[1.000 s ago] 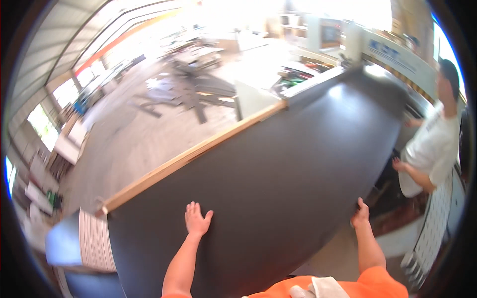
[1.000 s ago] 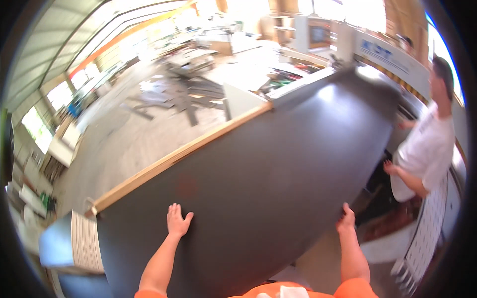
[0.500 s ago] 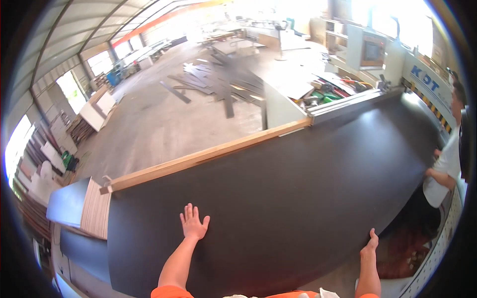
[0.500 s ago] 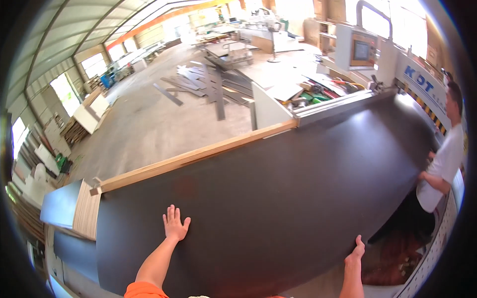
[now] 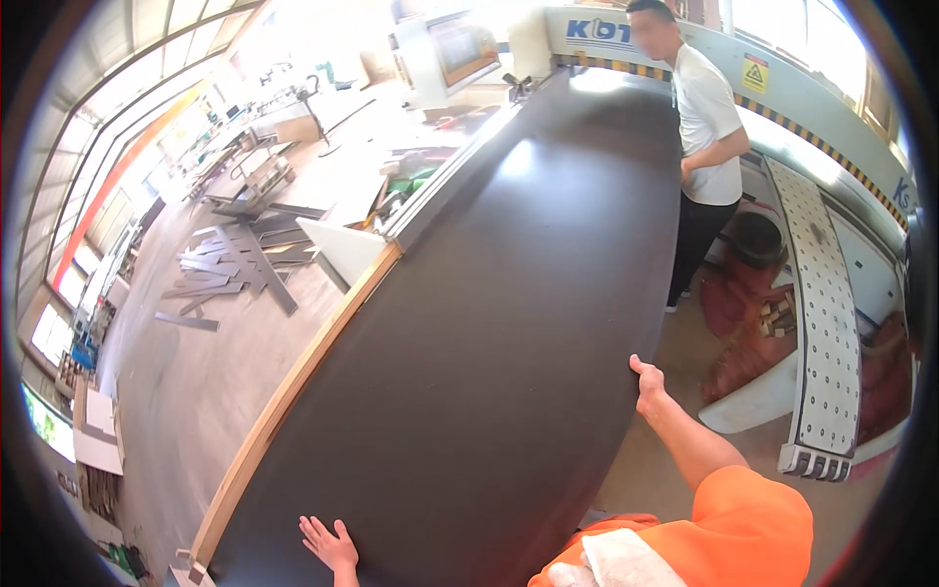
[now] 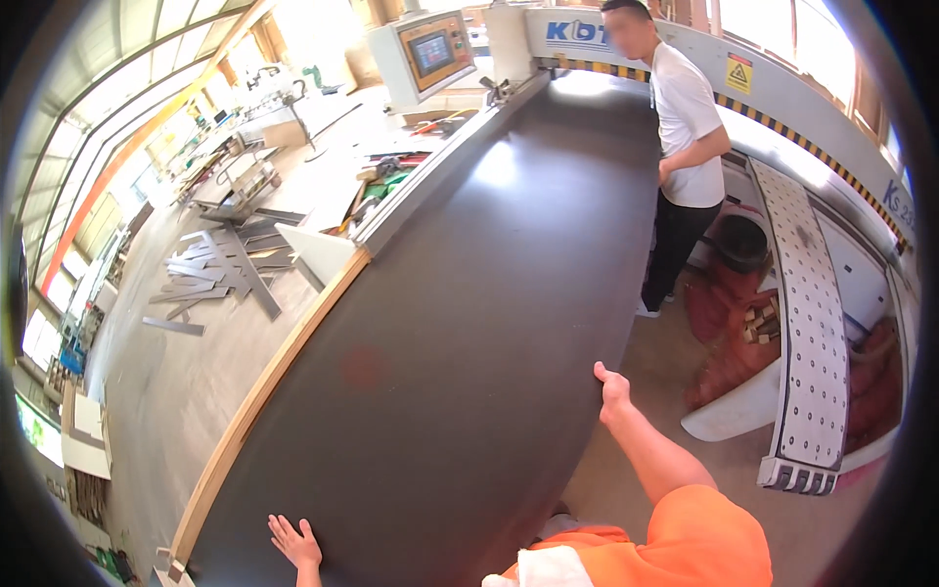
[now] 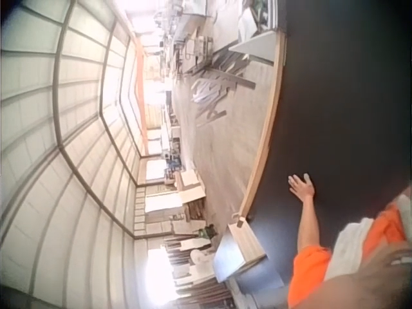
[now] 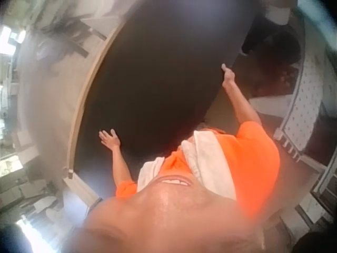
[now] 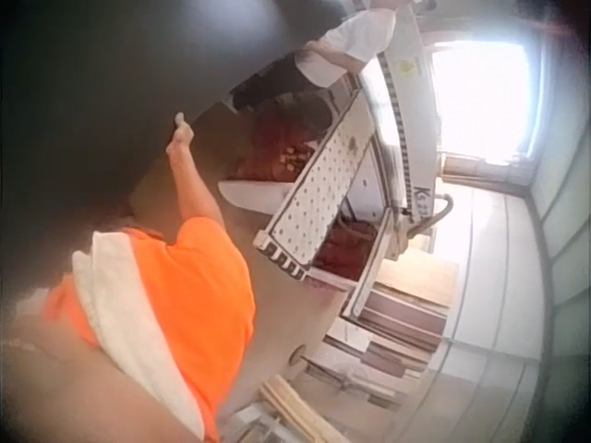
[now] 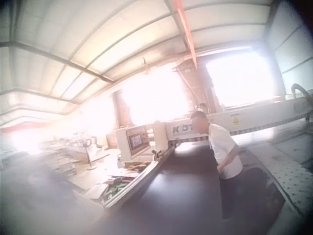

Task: The person positions a board on a cutting machine table, presses buttons on the control panel, and removes a cut strip. Together with a coworker, the person carries the cut board onto a stack and loads another board into the machine.

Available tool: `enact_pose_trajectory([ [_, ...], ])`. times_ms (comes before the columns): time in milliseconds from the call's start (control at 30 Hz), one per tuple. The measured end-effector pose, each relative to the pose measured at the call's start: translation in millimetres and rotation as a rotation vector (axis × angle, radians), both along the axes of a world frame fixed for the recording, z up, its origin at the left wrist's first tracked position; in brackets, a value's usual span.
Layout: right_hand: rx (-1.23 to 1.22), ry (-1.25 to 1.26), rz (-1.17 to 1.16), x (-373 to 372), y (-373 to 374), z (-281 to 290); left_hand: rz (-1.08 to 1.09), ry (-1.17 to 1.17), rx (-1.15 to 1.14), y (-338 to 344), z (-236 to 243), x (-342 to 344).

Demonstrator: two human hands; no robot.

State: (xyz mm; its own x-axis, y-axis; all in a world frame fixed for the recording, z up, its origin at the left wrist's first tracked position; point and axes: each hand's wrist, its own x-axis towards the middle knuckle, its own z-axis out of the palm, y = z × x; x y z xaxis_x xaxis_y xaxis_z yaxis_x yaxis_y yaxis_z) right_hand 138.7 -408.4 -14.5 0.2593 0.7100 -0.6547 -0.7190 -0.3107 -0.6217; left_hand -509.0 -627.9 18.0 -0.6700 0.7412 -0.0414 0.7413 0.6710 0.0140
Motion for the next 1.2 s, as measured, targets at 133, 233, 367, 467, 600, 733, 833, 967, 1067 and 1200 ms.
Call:
enact_pose_trajectory([
  [133,-0.011,-0.007,0.006,-4.4,-0.1,3.7,0.019,0.02,-0.001,-1.7,-2.1,-6.7],
  [233,-0.013,-0.019,0.0,-7.5,-2.1,13.7,0.022,0.02,-0.011,0.6,-1.2,-7.0],
  [367,-0.014,0.003,-0.016,-7.5,-1.4,12.9,0.022,0.017,-0.035,2.1,-2.1,-6.9],
  [467,-0.004,-0.01,-0.037,-5.3,-0.3,3.0,0.031,0.038,-0.054,1.1,1.9,-3.1],
  [600,0.001,0.009,-0.034,-3.0,-2.1,-5.7,0.066,0.038,-0.077,-4.1,6.7,1.9],
  [733,-0.033,-0.011,-0.031,1.7,-5.6,-10.8,0.024,0.027,-0.047,-1.1,-4.0,-3.2],
  [833,0.007,-0.056,-0.018,3.1,-0.4,-4.3,0.027,0.043,-0.047,0.4,-2.7,-7.9],
  [967,-0.013,-0.098,0.012,2.1,4.0,-0.1,0.03,0.025,-0.051,9.3,4.3,1.0],
  [1067,-0.023,-0.158,-0.024,-6.3,17.0,-10.0,0.042,0.004,-0.029,6.1,10.5,0.3],
  [1200,0.085,-0.157,-0.015,10.5,5.6,-23.6,-0.012,-0.001,0.021,4.7,5.0,-0.6],
])
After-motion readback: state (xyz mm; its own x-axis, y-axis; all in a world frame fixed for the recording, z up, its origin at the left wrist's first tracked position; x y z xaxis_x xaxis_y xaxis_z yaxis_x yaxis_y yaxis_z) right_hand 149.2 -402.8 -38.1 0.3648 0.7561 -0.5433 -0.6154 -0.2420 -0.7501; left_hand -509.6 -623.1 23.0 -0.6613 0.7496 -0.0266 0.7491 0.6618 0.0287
